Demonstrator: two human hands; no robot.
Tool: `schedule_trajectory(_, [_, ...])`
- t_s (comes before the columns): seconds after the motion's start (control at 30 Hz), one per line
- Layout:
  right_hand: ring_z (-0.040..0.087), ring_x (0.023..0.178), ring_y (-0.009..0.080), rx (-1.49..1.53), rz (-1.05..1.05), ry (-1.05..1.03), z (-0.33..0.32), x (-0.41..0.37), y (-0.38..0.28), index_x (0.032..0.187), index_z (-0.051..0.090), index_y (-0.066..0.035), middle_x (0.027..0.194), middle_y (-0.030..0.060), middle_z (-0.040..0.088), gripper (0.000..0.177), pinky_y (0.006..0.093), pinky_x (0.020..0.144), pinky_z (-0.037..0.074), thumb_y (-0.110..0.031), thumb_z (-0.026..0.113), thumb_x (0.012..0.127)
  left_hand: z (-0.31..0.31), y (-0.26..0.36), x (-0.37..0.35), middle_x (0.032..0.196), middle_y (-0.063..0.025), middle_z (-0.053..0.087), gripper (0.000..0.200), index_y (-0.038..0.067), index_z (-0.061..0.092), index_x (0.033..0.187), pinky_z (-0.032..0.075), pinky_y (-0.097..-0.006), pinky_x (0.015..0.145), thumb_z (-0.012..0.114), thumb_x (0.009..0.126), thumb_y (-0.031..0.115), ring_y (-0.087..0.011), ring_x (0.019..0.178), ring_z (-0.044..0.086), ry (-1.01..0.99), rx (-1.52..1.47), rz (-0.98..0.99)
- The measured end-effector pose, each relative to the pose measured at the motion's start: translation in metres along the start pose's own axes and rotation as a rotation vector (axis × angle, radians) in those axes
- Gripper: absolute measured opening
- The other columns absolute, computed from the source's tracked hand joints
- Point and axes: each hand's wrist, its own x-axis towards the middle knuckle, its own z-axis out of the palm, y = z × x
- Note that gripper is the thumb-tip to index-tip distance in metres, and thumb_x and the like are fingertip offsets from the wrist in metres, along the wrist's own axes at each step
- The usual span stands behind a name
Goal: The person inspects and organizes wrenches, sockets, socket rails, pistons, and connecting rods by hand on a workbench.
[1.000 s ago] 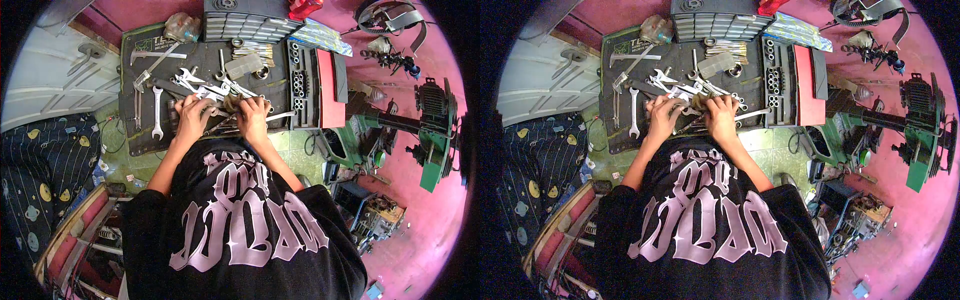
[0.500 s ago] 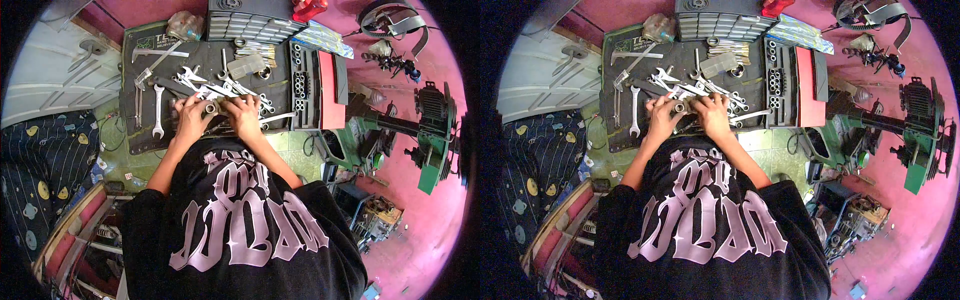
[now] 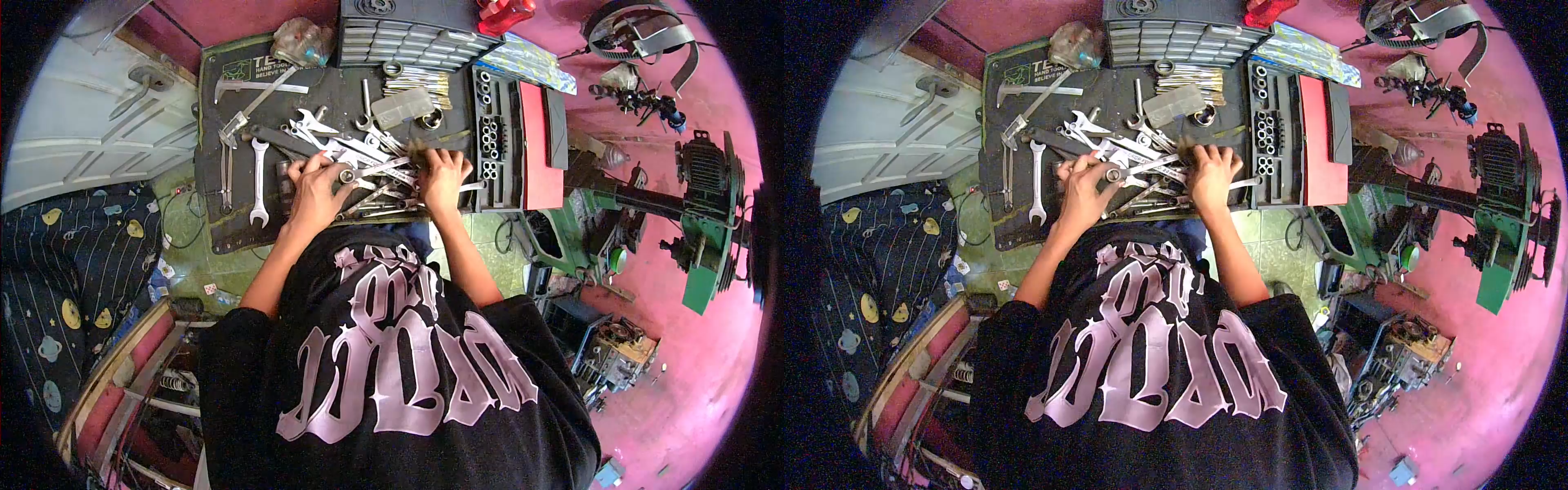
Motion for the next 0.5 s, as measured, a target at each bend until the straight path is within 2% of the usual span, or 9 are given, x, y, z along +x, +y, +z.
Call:
schedule_trajectory(0.1, [0.056,0.111,0.0372,-0.032,0.088,-0.034,-0.002,0.000,-0.003,0.113,0.072,-0.012,0.110,0.0109,0.070,0.038,0.0549,0.103,0.037,-0.008,0.072,0.075,-0.001,0.001,0.001,0.092,-0.0117,0.072,0.029,0.007,0.076,0.105,0.031,-0.0483,0.102,0.086,0.081,0.022,-0.0303,0.111,0.064,0.009,-0.015,0.010])
schedule_trajectory(0.17, [0.056,0.112,0.0385,0.047,0.068,-0.045,-0.005,0.000,-0.012,0.105,0.070,-0.009,0.107,0.0116,0.070,0.029,0.0558,0.102,0.037,-0.008,0.071,0.076,-0.001,0.000,0.000,0.091,-0.0109,0.071,0.029,0.008,0.076,0.104,0.032,-0.0477,0.101,0.086,0.079,0.020,-0.0298,0.109,0.064,0.035,-0.004,0.020])
schedule_trajectory(0.3, [0.056,0.113,0.0356,0.097,-0.180,-0.141,-0.026,-0.008,-0.064,0.109,0.071,-0.012,0.111,0.0100,0.068,0.034,0.0547,0.101,0.037,-0.010,0.075,0.075,-0.003,0.002,0.003,0.091,-0.0108,0.071,0.030,0.008,0.076,0.104,0.032,-0.0470,0.101,0.086,0.078,0.019,-0.0296,0.107,0.064,-0.031,-0.061,0.000])
schedule_trajectory(0.37, [0.056,0.113,0.0348,0.222,-0.269,-0.146,-0.028,-0.014,-0.087,0.110,0.071,-0.013,0.109,0.0089,0.066,0.034,0.0549,0.101,0.037,-0.010,0.075,0.076,-0.001,0.001,0.005,0.091,-0.0106,0.071,0.029,0.008,0.076,0.103,0.032,-0.0470,0.101,0.087,0.078,0.018,-0.0299,0.105,0.064,-0.061,-0.053,0.006])
schedule_trajectory(0.5, [0.055,0.114,0.0347,0.223,-0.220,-0.111,-0.022,-0.012,-0.077,0.111,0.072,-0.013,0.112,0.0076,0.067,0.035,0.0554,0.100,0.037,-0.010,0.074,0.077,-0.003,-0.004,-0.001,0.092,-0.0101,0.072,0.028,0.009,0.076,0.102,0.032,-0.0476,0.101,0.087,0.077,0.018,-0.0300,0.107,0.064,-0.001,-0.021,0.035])
